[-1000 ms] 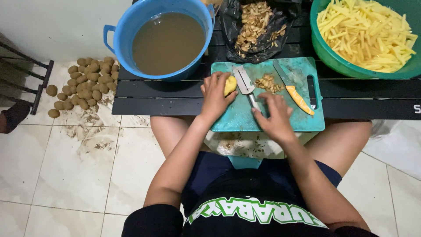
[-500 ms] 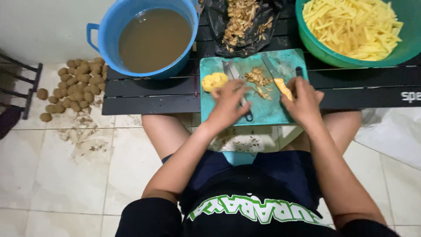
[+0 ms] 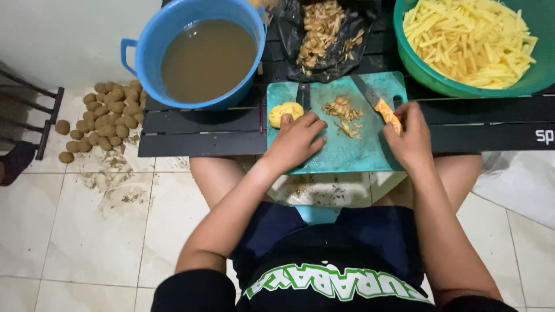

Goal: Peeling and slicing a potato into thin strips on a cutting board

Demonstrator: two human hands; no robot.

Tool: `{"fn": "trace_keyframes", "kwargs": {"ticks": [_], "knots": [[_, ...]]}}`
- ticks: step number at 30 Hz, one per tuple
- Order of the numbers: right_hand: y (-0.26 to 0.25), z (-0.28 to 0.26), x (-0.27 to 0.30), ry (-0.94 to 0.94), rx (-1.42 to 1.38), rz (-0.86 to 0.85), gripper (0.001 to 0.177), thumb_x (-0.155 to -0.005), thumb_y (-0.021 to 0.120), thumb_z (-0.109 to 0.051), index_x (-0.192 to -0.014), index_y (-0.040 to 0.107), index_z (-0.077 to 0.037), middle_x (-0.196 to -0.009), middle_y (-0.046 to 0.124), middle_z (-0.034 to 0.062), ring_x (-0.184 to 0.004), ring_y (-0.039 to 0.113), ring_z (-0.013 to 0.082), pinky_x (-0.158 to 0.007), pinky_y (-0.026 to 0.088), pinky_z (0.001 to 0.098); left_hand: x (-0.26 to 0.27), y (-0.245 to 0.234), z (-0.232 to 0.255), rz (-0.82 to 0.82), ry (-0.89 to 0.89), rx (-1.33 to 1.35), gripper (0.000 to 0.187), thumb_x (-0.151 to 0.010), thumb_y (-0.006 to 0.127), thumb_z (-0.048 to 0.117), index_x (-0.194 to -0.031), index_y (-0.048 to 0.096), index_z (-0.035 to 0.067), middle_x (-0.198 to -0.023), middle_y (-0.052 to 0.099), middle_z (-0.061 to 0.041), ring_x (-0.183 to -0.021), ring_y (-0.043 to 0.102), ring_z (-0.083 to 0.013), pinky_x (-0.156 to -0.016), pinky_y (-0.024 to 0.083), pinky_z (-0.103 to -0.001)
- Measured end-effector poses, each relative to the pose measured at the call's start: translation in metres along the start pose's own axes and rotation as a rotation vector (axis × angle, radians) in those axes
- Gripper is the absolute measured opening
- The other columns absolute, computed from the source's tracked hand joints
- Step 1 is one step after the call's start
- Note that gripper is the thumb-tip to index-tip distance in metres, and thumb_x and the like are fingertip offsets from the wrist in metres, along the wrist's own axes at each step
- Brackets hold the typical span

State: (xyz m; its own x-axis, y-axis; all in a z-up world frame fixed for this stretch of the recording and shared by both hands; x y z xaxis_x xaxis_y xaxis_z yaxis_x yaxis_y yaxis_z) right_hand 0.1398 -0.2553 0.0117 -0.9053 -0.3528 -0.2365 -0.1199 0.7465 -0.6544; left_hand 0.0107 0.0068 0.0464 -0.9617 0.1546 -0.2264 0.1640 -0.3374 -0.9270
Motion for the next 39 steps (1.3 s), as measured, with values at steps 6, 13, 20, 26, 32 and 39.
{"fn": "trace_keyframes", "kwargs": {"ticks": [6,13,20,26,32,39], "knots": [[0.008,0.023,-0.01,-0.157,0.068,0.049,0.03,-0.088,0.072,-0.005,-0.115,0.059,-0.006,-0.099,0.057,0.0218,-0.095,0.059,0.0531,-0.078,0.047,0.0566,-0.002,-0.011,0.03,0.161,-0.038,0.427,0.031,-0.096,0.067,0.026,-0.126,0.062,0.019,-0.123,0.059,-0.011,-0.114,0.066,-0.0416,-0.087,0.056,-0.052],[0.01,0.016,0.001,-0.19,0.097,0.163,0.029,-0.093,0.073,-0.007,-0.119,0.059,-0.008,-0.105,0.053,0.0184,-0.098,0.056,0.0482,-0.08,0.045,0.0578,-0.052,0.038,0.048,0.046,-0.057,0.151,0.094,-0.079,0.085,0.051,-0.152,0.045,0.007,-0.157,0.029,-0.038,-0.148,0.025,-0.0643,-0.118,0.031,-0.071],[0.011,0.005,0.001,-0.187,0.075,0.228,0.034,-0.093,0.073,-0.01,-0.122,0.055,-0.009,-0.106,0.047,0.0202,-0.099,0.05,0.051,-0.089,0.04,0.0572,-0.085,0.089,0.024,0.054,-0.203,0.0,0.086,-0.086,0.079,0.058,-0.153,0.047,0.016,-0.16,0.028,-0.03,-0.148,0.027,-0.0596,-0.115,0.024,-0.078],[0.012,0.007,0.001,-0.127,0.081,0.176,0.034,-0.092,0.075,-0.016,-0.119,0.056,-0.013,-0.11,0.046,0.0165,-0.103,0.049,0.0487,-0.092,0.04,0.0562,-0.092,0.101,0.009,0.125,-0.067,-0.118,0.045,-0.095,0.064,0.047,-0.125,0.057,0.013,-0.123,0.048,-0.014,-0.11,0.053,-0.0372,-0.086,0.043,-0.049],[0.013,0.011,0.0,-0.069,0.081,0.141,0.032,-0.091,0.076,-0.02,-0.117,0.057,-0.016,-0.112,0.047,0.0148,-0.104,0.049,0.0467,-0.092,0.039,0.0564,-0.097,0.112,0.001,0.007,0.025,-0.09,0.027,-0.098,0.06,0.036,-0.112,0.05,0.015,-0.106,0.046,-0.01,-0.096,0.059,-0.0397,-0.078,0.051,-0.05],[0.009,-0.004,0.002,-0.017,0.068,0.122,0.029,-0.094,0.073,-0.024,-0.117,0.056,-0.019,-0.114,0.046,0.0127,-0.108,0.047,0.0442,-0.096,0.037,0.0554,-0.107,0.016,0.028,-0.234,-0.479,0.876,0.063,-0.104,0.03,0.056,-0.136,0.05,0.006,-0.142,0.056,-0.024,-0.133,0.057,-0.0376,-0.116,0.039,-0.048]]}}
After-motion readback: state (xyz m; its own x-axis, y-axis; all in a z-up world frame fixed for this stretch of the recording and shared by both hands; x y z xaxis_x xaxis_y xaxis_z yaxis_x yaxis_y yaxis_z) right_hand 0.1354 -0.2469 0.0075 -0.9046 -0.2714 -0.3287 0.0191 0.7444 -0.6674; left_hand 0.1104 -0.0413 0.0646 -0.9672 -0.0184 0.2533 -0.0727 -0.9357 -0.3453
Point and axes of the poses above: each hand's wrist, its own x-axis away from the middle knuckle, its own y-axis out of the palm, z = x × y, the point moved 2 cm from there along -x, towards the middle knuckle
